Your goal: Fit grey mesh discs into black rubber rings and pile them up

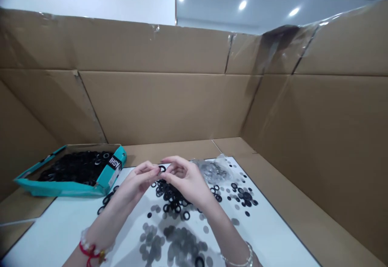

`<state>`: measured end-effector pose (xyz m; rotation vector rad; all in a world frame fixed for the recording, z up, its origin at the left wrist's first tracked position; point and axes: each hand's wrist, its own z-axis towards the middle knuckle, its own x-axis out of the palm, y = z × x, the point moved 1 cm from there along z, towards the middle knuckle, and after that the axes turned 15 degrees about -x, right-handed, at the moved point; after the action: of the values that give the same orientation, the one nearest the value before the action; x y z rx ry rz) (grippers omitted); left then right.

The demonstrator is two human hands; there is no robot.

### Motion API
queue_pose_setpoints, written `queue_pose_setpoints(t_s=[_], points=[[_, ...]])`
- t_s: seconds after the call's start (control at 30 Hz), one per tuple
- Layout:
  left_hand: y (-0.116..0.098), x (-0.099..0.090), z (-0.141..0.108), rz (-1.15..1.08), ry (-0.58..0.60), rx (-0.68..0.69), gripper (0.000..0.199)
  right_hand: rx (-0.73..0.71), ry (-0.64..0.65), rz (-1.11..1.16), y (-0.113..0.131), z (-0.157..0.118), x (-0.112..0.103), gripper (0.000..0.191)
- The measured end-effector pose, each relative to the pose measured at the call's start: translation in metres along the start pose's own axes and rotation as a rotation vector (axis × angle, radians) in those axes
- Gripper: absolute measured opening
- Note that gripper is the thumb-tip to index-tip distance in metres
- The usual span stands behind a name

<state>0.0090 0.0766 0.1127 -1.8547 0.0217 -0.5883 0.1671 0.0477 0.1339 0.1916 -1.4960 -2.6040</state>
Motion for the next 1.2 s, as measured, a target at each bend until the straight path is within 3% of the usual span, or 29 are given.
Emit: queue_pose_setpoints(t_s=[0.07,0.23,0.4,0.6,0.7,1.07,1.2], points=[[-0.004,-0.003,-0.006,-0.016,0.046,-0.03,0.023,0.052,0.016,0.06,-0.007,0.007,0.005,0.035],[-0.011,-0.012,-0.009,0.066,0.134,-0.091,0.021,0.158,0.041,0.057,-0.015,0.011,0.003,0.025],[-0.013,-0.012,-0.005,0.189,0.012,-0.05,0.027,0.182,0.008,0.085,-0.018,0.013,0.004,0.027],[-0.011,-0.007,-0.004,0.152,-0.138,-0.036,0.034,0.201,0.076,0.037,-0.023,0.012,0.002,0.028],[-0.01,-0.006,-0.002,0.11,-0.152,-0.019,0.031,0.209,0.083,-0.002,-0.023,0.011,0.003,0.029],[-0.001,-0.004,-0.001,-0.208,-0.081,-0.048,0.031,0.054,-0.075,-0.061,-0.018,0.009,0.018,0.031],[-0.002,-0.003,-0.002,-0.132,-0.067,-0.037,0.032,0.047,-0.066,-0.043,-0.019,0.008,0.017,0.027]])
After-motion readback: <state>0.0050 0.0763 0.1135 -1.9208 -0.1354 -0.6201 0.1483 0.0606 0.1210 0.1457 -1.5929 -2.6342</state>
